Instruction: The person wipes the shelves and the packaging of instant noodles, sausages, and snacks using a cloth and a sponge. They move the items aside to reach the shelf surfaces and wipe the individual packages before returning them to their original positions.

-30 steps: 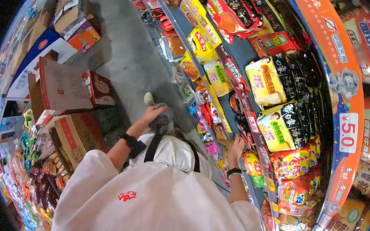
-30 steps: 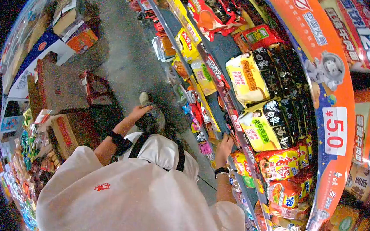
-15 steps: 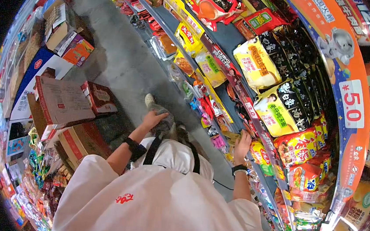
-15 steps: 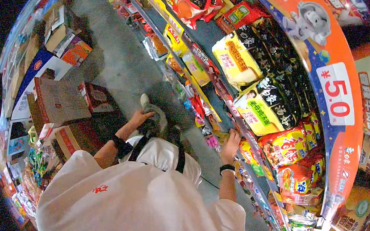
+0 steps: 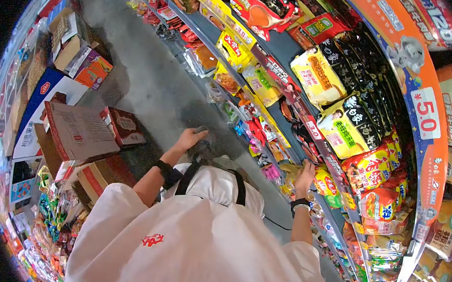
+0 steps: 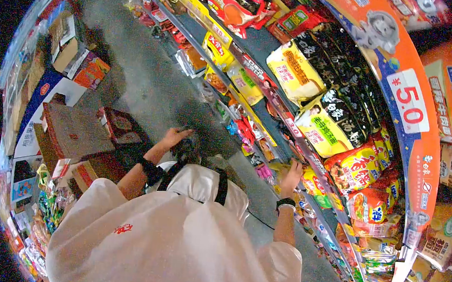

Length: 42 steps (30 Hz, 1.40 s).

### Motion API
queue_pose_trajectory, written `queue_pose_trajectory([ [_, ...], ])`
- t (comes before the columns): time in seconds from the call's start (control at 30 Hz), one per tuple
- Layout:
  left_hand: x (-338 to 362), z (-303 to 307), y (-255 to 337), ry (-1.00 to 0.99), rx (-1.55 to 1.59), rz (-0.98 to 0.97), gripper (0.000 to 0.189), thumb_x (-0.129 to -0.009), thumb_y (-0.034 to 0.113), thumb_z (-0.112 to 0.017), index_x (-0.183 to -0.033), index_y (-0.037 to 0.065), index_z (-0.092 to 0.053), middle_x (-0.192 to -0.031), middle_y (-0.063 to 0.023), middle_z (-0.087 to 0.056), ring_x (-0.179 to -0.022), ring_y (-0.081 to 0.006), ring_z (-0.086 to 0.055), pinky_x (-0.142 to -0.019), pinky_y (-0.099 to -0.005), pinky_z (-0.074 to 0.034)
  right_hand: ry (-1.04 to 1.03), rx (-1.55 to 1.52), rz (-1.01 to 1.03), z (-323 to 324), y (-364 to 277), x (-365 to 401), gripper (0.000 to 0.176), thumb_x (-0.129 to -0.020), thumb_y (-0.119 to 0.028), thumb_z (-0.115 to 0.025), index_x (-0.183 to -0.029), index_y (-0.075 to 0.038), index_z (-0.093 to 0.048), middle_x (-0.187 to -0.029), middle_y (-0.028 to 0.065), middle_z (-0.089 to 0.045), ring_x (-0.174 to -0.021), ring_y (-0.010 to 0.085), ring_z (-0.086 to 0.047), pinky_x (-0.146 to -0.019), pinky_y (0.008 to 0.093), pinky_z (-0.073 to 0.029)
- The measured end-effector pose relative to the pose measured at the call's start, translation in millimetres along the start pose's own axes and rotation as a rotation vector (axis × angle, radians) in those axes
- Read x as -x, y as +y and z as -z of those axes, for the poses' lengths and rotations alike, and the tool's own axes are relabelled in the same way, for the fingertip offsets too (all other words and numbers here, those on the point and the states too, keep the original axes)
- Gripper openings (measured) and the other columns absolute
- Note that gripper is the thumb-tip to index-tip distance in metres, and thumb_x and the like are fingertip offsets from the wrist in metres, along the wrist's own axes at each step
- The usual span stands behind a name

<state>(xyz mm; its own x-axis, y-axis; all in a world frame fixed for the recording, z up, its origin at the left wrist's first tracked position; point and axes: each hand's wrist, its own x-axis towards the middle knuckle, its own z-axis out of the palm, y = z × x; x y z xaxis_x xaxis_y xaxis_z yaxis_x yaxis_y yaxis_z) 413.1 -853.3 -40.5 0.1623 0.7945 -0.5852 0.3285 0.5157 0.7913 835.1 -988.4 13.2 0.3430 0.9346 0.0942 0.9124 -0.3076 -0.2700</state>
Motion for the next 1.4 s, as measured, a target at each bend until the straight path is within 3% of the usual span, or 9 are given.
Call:
queue_pose_trajectory([
  [0.13, -17.8, 49.6, 15.1, 0.03, -0.16, -0.017, 0.039, -0.076, 0.039, -0.062, -0.089, 0.002, -0.065, -0.072, -0.0111, -0.062, -0.068, -0.0161, -0.057, -0.067, -0.0317, -0.044, 0.064, -0.027, -0.046, -5.1, -10.0, -1.4, 0.045, -0.068, 0.005, -0.056, -0.111, -0.004, -0.048, -0.104, 0.0162, -0.049, -0.1, 0.0343, -0.046, -0.087, 0.0404, -0.038],
  [0.27, -39.8, 106.6, 37.2, 0.231, -0.227, -0.431, 0.039, -0.075, 0.041, -0.064, -0.088, 0.004, -0.065, -0.077, -0.014, -0.064, -0.072, -0.0209, -0.061, -0.066, -0.0348, -0.045, 0.355, -0.085, -0.159, -18.8, -36.9, 16.9, 0.048, -0.066, 0.006, -0.06, -0.112, -0.003, -0.049, -0.106, 0.0157, -0.052, -0.099, 0.0329, -0.049, -0.087, 0.0406, -0.039],
  [0.37, -85.4, 149.5, 59.4, 0.286, -0.344, -0.253, 0.045, -0.073, 0.044, -0.063, -0.094, 0.004, -0.063, -0.081, -0.0152, -0.064, -0.078, -0.0269, -0.062, -0.068, -0.0355, -0.046, 0.401, -0.225, -0.232, -54.4, -52.5, 42.9, 0.045, -0.068, -0.003, -0.062, -0.112, -0.004, -0.052, -0.106, 0.0177, -0.054, -0.099, 0.0332, -0.049, -0.089, 0.0406, -0.037],
  [0.53, -88.2, 175.9, 117.4, 0.34, -0.157, -0.269, 0.051, -0.073, 0.047, -0.061, -0.096, 0.002, -0.062, -0.083, -0.018, -0.063, -0.079, -0.0305, -0.061, -0.068, -0.0371, -0.046, 0.063, -0.221, -0.394, -90.8, -129.1, 72.5, 0.033, -0.068, -0.005, -0.065, -0.1, -0.003, -0.059, -0.097, 0.0138, -0.061, -0.089, 0.0288, -0.057, -0.08, 0.0355, -0.045],
  [0.87, -134.3, 199.7, 160.8, 0.637, -0.421, -0.504, 0.044, -0.073, 0.041, -0.063, -0.099, 0.007, -0.059, -0.088, -0.01, -0.062, -0.082, -0.0293, -0.058, -0.069, -0.0368, -0.047, -0.102, -0.315, -0.257, -122.4, -244.2, 113.8, 0.028, -0.072, -0.012, -0.066, -0.099, -0.008, -0.06, -0.095, 0.0126, -0.061, -0.086, 0.0284, -0.058, -0.078, 0.0332, -0.045],
  [1.03, -203.8, 193.2, 193.1, 0.866, -0.468, -0.997, 0.035, -0.075, 0.035, -0.064, -0.097, 0.008, -0.058, -0.096, -0.0068, -0.055, -0.089, -0.0277, -0.053, -0.073, -0.036, -0.046, -0.147, -0.352, -0.387, -126.0, -232.8, 144.0, 0.029, -0.073, -0.012, -0.067, -0.1, -0.005, -0.06, -0.1, 0.0125, -0.059, -0.09, 0.0251, -0.058, -0.081, 0.0328, -0.044],
  [1.13, -245.5, 182.8, 208.0, 0.808, -0.557, -1.059, 0.034, -0.072, 0.028, -0.065, -0.099, 0.008, -0.057, -0.103, -0.0056, -0.052, -0.094, -0.0267, -0.051, -0.076, -0.0356, -0.046, -0.073, -0.583, -0.501, -145.8, -221.8, 167.7, 0.029, -0.073, -0.012, -0.067, -0.1, -0.005, -0.059, -0.101, 0.0114, -0.059, -0.092, 0.0231, -0.057, -0.082, 0.0323, -0.044],
  [1.3, -291.1, 145.1, 186.3, 0.486, -0.935, -1.271, 0.035, -0.068, 0.018, -0.061, -0.102, 0.012, -0.056, -0.113, -0.005, -0.047, -0.111, -0.0288, -0.041, -0.09, -0.0415, -0.037, -0.235, -0.344, -0.462, -135.0, -238.5, 165.8, 0.031, -0.073, -0.011, -0.066, -0.103, -0.007, -0.058, -0.1, 0.0105, -0.059, -0.095, 0.0233, -0.056, -0.083, 0.0327, -0.044],
  [1.4, -277.8, 142.2, 203.0, 0.35, -1.107, -1.144, 0.048, -0.062, 0.02, -0.067, -0.108, 0.015, -0.053, -0.115, -0.0072, -0.045, -0.116, -0.0297, -0.037, -0.093, -0.0438, -0.033, -0.264, -0.381, -0.465, -136.0, -238.7, 161.6, 0.031, -0.072, -0.011, -0.066, -0.102, -0.008, -0.058, -0.099, 0.0107, -0.058, -0.096, 0.0244, -0.055, -0.084, 0.0329, -0.044],
])
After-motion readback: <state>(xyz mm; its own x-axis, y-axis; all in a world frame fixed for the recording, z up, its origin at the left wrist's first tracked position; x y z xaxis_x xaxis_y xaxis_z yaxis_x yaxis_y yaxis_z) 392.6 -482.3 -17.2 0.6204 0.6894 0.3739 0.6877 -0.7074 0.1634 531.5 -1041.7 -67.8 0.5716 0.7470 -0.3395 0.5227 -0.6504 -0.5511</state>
